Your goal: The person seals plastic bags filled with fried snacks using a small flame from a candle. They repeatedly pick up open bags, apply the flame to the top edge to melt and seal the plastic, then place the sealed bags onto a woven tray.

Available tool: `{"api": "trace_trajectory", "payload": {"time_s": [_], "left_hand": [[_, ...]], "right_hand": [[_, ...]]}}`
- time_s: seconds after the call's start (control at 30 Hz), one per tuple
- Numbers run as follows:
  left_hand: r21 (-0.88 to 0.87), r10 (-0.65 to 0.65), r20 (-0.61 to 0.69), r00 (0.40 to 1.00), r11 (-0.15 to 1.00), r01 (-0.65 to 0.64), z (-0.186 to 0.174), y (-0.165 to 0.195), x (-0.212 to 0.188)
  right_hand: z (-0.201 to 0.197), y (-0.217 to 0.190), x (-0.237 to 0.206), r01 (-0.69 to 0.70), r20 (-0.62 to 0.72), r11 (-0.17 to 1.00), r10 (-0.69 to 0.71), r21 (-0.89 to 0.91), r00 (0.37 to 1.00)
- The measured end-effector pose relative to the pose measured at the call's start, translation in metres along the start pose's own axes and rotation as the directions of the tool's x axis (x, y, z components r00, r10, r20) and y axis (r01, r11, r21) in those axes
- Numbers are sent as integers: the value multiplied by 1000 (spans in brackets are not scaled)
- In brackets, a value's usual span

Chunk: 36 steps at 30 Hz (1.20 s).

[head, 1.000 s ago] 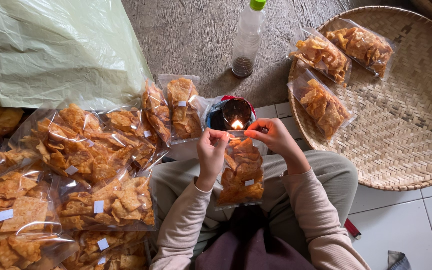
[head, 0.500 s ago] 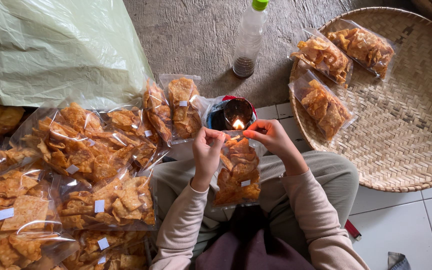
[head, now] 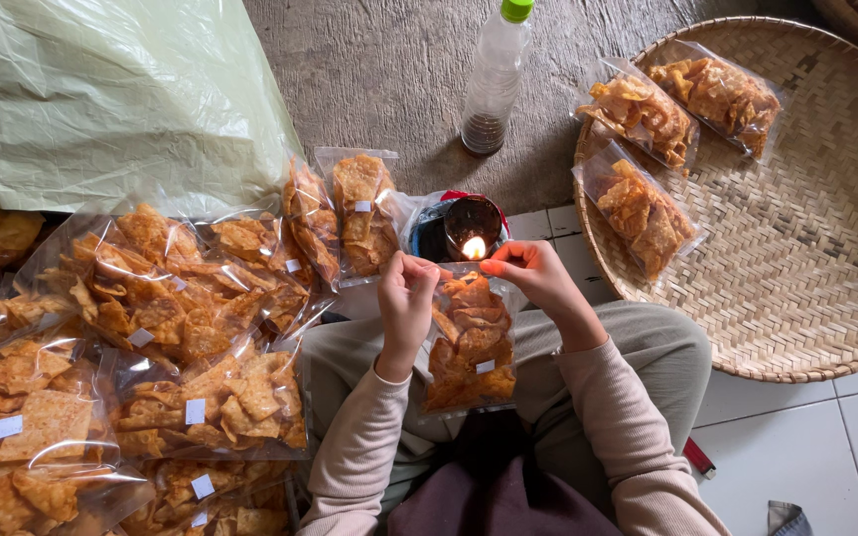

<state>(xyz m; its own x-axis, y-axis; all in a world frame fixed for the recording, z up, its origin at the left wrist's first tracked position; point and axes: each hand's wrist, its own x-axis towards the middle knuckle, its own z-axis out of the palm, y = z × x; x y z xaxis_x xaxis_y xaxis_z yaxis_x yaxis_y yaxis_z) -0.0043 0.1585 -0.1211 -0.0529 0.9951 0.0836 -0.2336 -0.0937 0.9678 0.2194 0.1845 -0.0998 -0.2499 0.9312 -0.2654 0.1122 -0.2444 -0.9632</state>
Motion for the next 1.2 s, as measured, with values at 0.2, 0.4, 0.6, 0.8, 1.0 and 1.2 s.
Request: {"api": "trace_trajectory", "payload": {"time_s": [0.2, 0.4, 0.6, 0.8, 1.0, 1.2], "left_hand": [[20, -45, -35, 998, 999, 46, 0, 2, 1], [-6, -41, -49, 998, 999, 41, 1, 2, 2], [5, 16, -94, 995, 1000, -16, 5, 2, 1], [-45, 28, -167, 986, 998, -35, 14, 6, -3], [-137, -1, -190, 982, 990, -25, 18, 11, -4], [-95, 18, -220, 975, 995, -40, 16, 9, -5]], "right_hand": [[1, 3, 0, 1, -22, 1000, -1, 17, 1000], [2, 6, 1, 11, -70, 1000, -10, 8, 997], [0, 7, 0, 34, -35, 999, -33, 28, 999], [6, 8, -1, 4, -113, 1000, -4, 3, 994], [7, 7, -2, 30, -82, 997, -24, 70, 996], [10, 8, -1, 13, -87, 991, -2, 132, 996]]}}
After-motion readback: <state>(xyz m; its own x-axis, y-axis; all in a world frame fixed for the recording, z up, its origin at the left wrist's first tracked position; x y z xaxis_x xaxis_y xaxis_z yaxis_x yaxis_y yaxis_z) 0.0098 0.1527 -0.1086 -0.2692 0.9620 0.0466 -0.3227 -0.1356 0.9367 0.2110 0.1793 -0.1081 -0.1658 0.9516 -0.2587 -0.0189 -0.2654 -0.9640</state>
